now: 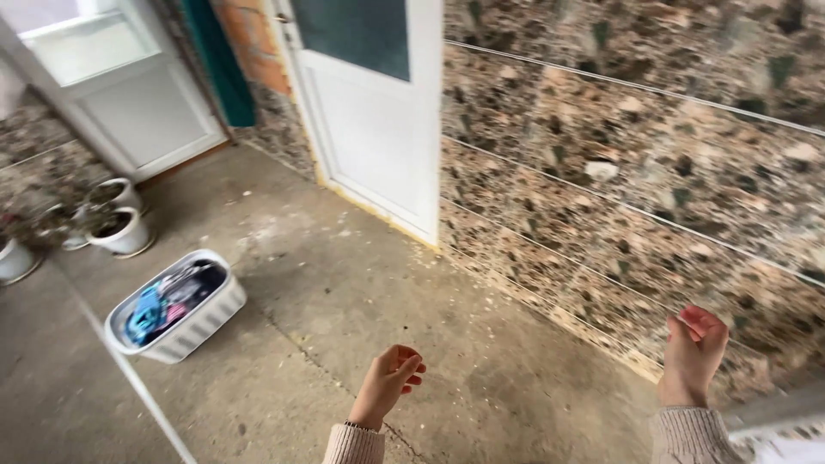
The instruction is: Hanging wet laundry on a clothesline using clothespins on a balcony.
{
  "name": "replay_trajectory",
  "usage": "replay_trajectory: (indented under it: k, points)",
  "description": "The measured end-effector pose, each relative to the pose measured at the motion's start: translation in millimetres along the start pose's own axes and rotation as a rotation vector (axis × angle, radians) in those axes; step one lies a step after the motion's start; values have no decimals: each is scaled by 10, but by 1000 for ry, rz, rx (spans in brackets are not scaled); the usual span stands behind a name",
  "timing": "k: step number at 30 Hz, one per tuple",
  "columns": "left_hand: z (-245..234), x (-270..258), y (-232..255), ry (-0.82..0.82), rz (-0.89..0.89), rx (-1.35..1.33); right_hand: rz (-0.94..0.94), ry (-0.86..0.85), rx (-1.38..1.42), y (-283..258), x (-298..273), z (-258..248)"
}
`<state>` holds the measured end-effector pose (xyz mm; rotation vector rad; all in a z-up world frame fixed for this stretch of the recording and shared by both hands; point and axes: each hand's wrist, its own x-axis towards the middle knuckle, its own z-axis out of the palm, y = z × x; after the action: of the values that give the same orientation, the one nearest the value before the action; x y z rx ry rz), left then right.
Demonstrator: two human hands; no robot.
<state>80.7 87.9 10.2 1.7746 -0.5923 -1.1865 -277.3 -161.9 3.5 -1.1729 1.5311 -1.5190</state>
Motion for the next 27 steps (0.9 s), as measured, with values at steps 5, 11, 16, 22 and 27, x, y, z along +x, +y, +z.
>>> replay_trajectory:
  k: [5,11,16,22,27]
  points:
    - [-609,-380,-122,174,-29,-101,-20,-188,24,-455,-486,732]
    - [-1297,-740,-430,352,-40,-219,-19,-406,74,-695,-1091,1701]
    - [-1832,-830,-766,508,-21,-338,-11,-594,146,-753,-1544,2542]
    - [-2427,-1107,-801,666,-58,-398,-13,-779,176,-874,-2210,3556]
    - [-3036,-1079,-815,787,-76,-440,50,-891,147,-1067,-2762,4436]
